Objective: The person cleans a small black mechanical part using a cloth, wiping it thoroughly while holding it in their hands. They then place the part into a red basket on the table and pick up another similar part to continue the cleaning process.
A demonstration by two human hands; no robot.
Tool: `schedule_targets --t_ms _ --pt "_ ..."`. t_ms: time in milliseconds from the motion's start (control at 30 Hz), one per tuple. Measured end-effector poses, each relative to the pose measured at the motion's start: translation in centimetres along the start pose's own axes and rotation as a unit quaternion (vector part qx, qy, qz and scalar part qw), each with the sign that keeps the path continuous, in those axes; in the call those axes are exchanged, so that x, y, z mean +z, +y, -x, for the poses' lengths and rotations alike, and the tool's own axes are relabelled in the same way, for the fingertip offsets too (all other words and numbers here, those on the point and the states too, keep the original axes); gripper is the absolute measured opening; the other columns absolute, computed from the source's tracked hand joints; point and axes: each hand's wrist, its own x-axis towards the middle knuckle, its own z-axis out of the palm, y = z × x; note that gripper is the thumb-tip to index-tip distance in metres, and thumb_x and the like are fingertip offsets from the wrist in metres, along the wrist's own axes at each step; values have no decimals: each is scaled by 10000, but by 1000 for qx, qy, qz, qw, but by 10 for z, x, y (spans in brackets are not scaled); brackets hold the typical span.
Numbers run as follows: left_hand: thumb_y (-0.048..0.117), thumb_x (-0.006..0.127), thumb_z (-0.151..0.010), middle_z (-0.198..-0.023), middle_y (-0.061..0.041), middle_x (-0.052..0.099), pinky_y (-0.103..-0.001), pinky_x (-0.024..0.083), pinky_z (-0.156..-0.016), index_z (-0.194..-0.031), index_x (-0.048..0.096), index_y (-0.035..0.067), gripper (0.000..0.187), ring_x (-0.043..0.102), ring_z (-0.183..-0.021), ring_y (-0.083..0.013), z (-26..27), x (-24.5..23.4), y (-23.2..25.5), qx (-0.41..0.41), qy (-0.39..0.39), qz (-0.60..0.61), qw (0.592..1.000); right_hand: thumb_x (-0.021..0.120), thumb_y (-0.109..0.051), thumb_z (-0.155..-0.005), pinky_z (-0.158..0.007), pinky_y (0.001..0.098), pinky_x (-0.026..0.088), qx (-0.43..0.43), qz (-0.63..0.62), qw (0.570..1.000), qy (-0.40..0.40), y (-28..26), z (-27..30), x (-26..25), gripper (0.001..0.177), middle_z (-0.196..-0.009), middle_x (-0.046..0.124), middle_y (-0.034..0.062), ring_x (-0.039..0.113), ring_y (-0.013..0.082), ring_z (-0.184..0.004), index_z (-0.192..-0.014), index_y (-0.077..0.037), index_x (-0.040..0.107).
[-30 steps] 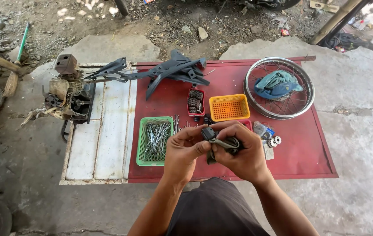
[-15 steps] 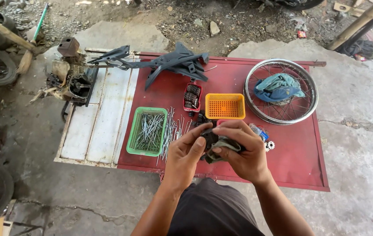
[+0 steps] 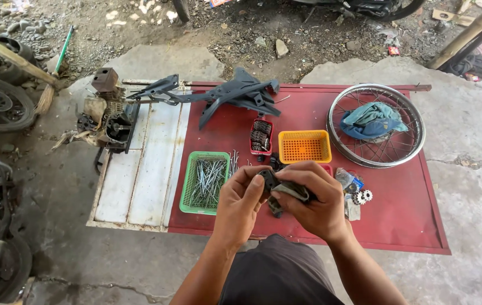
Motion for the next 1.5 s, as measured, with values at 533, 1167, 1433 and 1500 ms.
schedule_targets --t_ms 533,1167,1433,1500 --pt "164 526 -1063 -1096 -281 659 -326 675 -790 -1350 498 -145 422 751 -921 -256 -15 -75 17 -32 -95 230 968 847 -34 -810 -523 380 580 -160 209 954 146 -28 2 100 83 -890 717 178 693 291 -612 -888 -51 825" --pt "145 559 -1048 -1112 -308 675 -429 627 -929 -1338 502 -124 400 734 -1014 -347 -5 -1 -16 67 -87 163 981 661 -25 -948 -511 397 560 -170 224 947 155 -18 12 28 150 -830 654 139 639 294 -561 -834 -65 749" --pt "162 594 -1032 -1142 -293 665 -449 610 -964 -1334 508 -127 426 707 -1075 -348 19 49 -31 120 -39 126 984 637 -6 -923 -494 406 561 -189 175 959 120 -3 28 -26 175 -844 677 143 638 291 -565 -821 -69 765" --pt "189 603 -1041 -1118 -259 656 -442 610 -961 -1331 510 -127 439 697 -1056 -308 23 62 -33 156 -40 86 983 638 -20 -920 -488 392 561 -196 170 960 109 -3 33 -33 187 -840 680 132 640 284 -570 -828 -98 781"
